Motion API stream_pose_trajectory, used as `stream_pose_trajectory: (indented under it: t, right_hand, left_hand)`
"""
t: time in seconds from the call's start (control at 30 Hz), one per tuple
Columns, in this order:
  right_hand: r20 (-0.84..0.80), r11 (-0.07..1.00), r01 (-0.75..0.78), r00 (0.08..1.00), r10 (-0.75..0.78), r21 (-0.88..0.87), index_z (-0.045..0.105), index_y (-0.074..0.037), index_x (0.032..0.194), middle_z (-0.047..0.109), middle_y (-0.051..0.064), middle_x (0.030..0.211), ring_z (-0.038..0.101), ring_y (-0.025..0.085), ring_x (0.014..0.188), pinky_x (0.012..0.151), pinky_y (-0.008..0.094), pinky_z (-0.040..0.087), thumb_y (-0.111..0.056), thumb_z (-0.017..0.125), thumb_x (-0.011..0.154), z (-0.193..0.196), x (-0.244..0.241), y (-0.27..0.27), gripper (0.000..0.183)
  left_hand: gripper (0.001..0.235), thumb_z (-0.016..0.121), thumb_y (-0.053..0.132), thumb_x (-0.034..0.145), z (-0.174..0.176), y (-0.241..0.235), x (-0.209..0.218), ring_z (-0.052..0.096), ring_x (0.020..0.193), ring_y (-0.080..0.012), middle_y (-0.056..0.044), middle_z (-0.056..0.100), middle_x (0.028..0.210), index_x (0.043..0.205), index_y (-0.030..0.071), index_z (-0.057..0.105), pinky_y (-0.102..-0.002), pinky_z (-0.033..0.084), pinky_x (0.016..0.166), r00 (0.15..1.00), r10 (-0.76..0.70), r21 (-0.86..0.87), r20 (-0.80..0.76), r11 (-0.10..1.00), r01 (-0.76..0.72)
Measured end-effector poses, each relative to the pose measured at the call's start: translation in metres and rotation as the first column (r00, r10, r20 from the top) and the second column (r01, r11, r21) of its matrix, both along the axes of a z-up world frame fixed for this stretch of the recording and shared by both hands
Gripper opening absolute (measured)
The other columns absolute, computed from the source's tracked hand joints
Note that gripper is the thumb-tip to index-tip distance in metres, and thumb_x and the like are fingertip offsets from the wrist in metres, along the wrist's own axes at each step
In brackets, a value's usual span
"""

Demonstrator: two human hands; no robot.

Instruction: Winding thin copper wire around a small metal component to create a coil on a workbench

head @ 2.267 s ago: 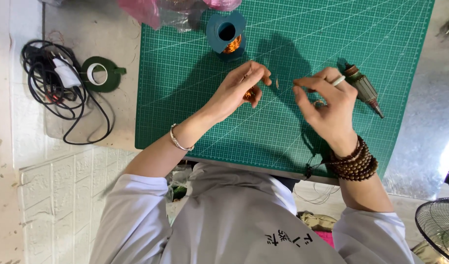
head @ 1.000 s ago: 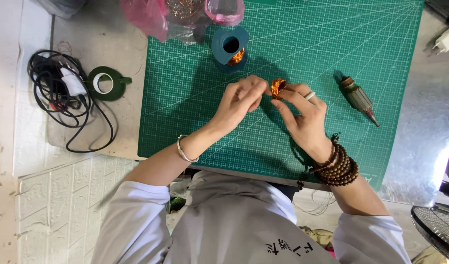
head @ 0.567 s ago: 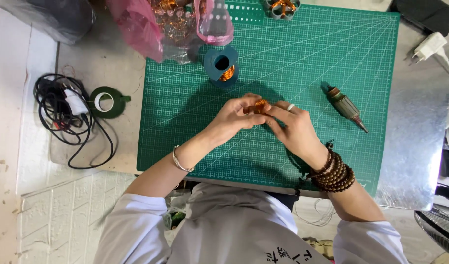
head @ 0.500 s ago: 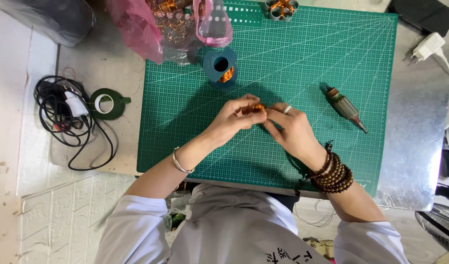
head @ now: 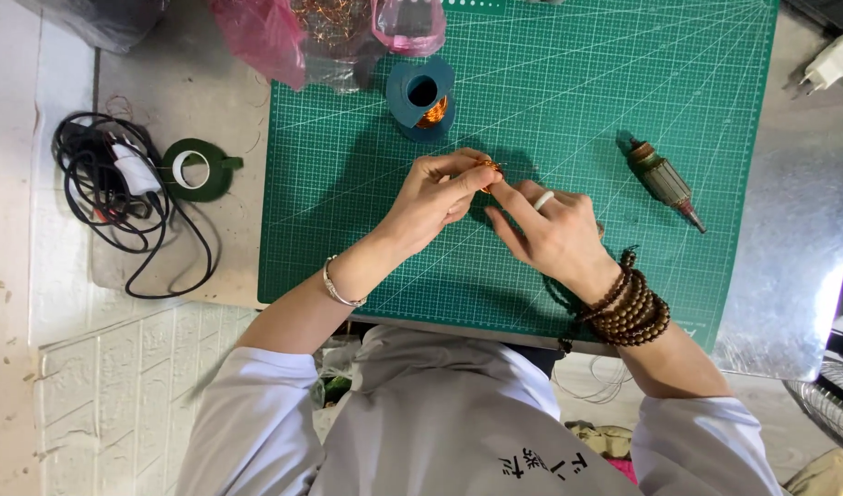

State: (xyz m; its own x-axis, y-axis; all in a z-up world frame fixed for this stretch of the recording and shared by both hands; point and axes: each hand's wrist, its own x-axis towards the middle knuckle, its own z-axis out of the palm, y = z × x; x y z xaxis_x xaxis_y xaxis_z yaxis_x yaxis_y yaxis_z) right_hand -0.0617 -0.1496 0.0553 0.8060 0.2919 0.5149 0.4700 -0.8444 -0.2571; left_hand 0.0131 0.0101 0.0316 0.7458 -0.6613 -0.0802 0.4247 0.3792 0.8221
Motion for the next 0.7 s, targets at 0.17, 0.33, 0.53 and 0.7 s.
stream_pose_trajectory:
  t: [0.17, 0.33, 0.53, 0.7]
  right_hand:
    - [0.036, 0.999, 0.002, 0.999, -0.004, 0.042, 0.068, -0.007, 0.106, 0.059, 0.005, 0.076, 0.056, 0.017, 0.052, 0.05, 0.028, 0.05, -0.019, 0.06, 0.091, -0.008, 0.0, -0.009, 0.022]
    - [0.0, 0.977, 0.0, 1.0, 0.0, 0.212, 0.064, 0.003, 0.119, 0.065, 0.015, 0.092, 0.062, 0.021, 0.061, 0.055, 0.031, 0.051, -0.014, 0.065, 0.088, -0.003, 0.007, -0.01, 0.035]
    - [-0.046, 0.927, -0.031, 0.998, 0.053, 0.374, 0.046, 0.011, 0.13, 0.053, 0.03, 0.121, 0.065, 0.037, 0.08, 0.064, 0.041, 0.054, -0.007, 0.065, 0.091, 0.0, 0.009, -0.001, 0.048]
    - [-0.179, 0.881, 0.012, 0.98, 0.083, 0.472, 0.062, 0.005, 0.113, 0.065, 0.017, 0.088, 0.064, 0.031, 0.064, 0.057, 0.039, 0.051, -0.004, 0.067, 0.087, -0.007, 0.009, -0.001, 0.028]
  left_hand:
    - [0.013, 0.063, 0.016, 0.092, -0.015, 0.004, 0.007, 0.044, 0.047, 0.0017, 0.0, 0.06, 0.088, 0.096, 0.005, 0.068, -0.01, 0.033, 0.035, 0.998, 0.054, 0.009, -0.022, 0.999, -0.054]
    - [0.019, 0.062, 0.021, 0.092, 0.007, 0.017, 0.018, 0.036, 0.04, 0.0007, -0.003, 0.058, 0.068, 0.098, 0.003, 0.065, -0.011, 0.025, 0.031, 0.99, 0.133, 0.039, -0.049, 0.991, -0.131]
    - [0.016, 0.063, 0.02, 0.091, 0.01, 0.007, 0.008, 0.045, 0.038, 0.0, -0.007, 0.07, 0.082, 0.093, 0.004, 0.066, -0.011, 0.027, 0.029, 0.998, 0.062, 0.037, 0.01, 0.997, -0.062]
    - [0.017, 0.059, 0.017, 0.094, -0.001, 0.001, 0.005, 0.043, 0.037, -0.0014, -0.007, 0.062, 0.068, 0.09, 0.002, 0.065, -0.012, 0.03, 0.031, 0.999, 0.052, 0.021, 0.0, 0.998, -0.052]
